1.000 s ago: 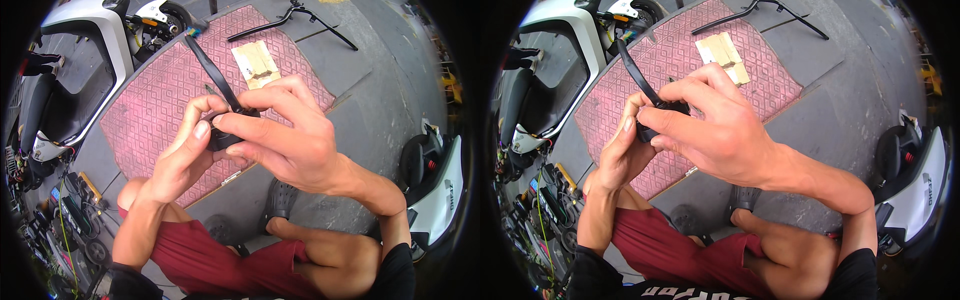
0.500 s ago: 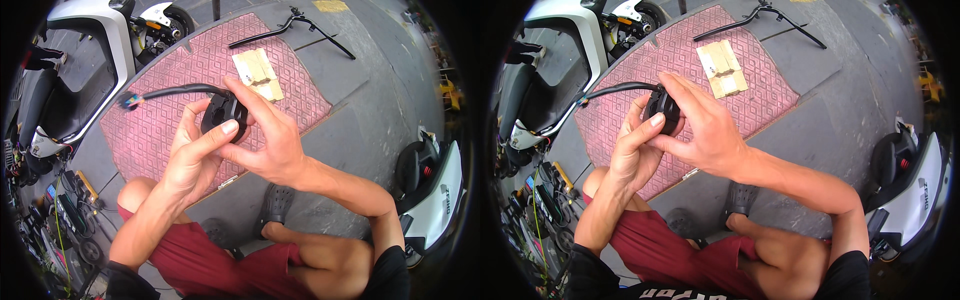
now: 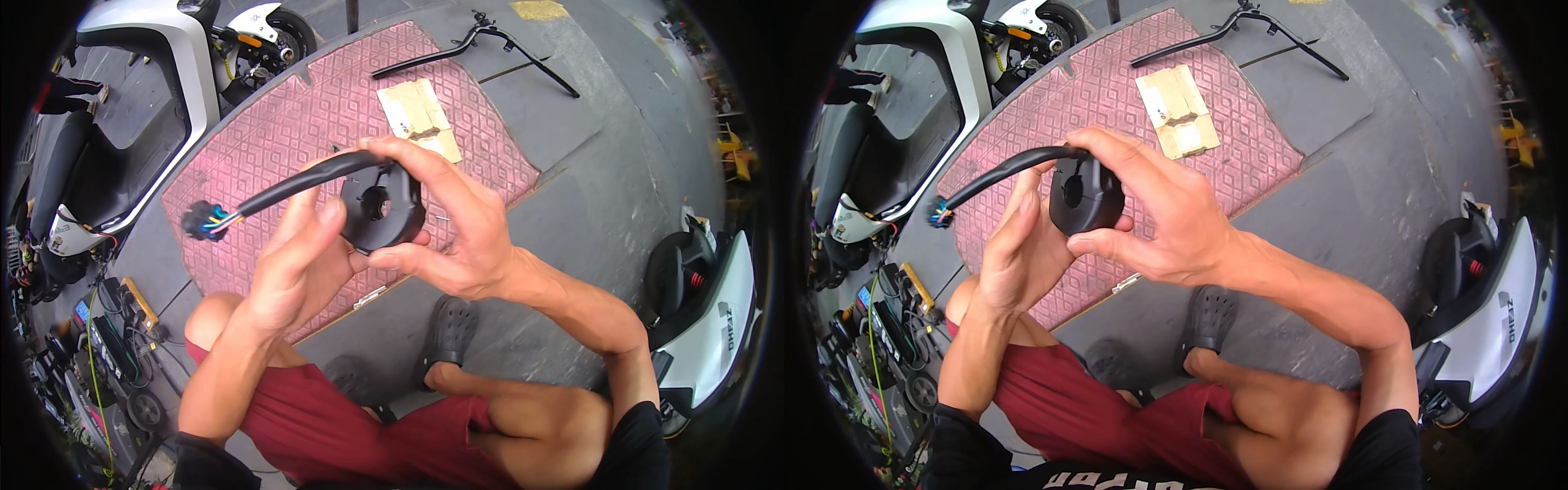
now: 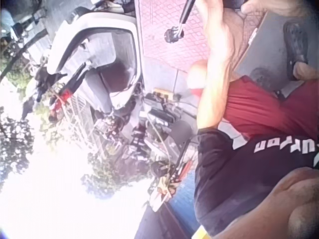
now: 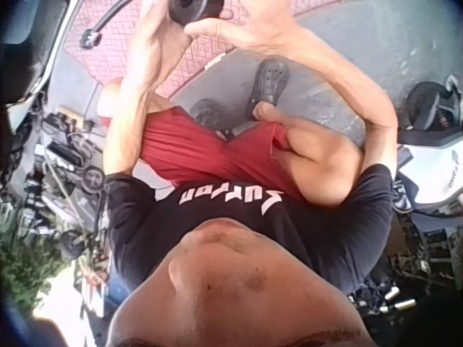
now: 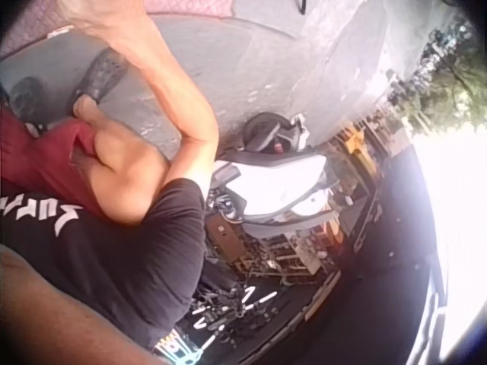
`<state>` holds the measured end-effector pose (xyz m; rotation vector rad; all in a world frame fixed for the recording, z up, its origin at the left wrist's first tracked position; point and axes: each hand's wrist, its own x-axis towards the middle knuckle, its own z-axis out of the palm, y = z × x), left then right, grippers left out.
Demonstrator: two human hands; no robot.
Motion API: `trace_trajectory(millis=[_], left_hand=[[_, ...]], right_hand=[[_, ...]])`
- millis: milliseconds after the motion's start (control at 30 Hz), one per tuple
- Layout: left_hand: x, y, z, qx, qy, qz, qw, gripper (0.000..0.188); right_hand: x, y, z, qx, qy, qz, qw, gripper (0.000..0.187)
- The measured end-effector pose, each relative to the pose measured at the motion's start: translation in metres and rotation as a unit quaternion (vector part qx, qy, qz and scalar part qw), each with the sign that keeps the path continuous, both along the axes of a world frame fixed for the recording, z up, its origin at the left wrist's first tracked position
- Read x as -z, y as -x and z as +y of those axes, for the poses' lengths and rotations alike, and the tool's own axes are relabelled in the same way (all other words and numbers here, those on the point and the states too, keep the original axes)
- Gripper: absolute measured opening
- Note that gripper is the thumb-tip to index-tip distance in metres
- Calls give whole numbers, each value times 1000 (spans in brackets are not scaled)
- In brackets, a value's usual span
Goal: The person assembles a motorcycle left-hand switch housing by inserting a green power button, aligning internal components, and snapping the two halves together. The person then attaches the wiring harness and mounts the completed assembly onto the motorcycle handlebar.
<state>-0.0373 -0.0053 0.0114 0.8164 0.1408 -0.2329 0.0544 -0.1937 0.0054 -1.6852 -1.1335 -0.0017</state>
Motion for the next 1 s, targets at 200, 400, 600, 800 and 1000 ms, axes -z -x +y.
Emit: trace_trajectory(millis=[200,400,600,800,1000], left_hand=[[8,-3,12,19,113,-8,993,65],[8,-8,16,-32,-22,8,999,50],[-5,0,1,-116,-238,-40,963,48],[-13,6,-2,-99,-254,-19,962,45],[-4,4,4,-108,-247,-37,962,38]], right_hand=[[9,-8,-10,-66,-60,94,992,96],[-2,-16,-12,-30,47,69,996,87],[-1,-10,-1,-9,66,95,993,78],[10,-5,-9,-20,81,148,985,84],[9,-9,1,2,58,31,998,74]])
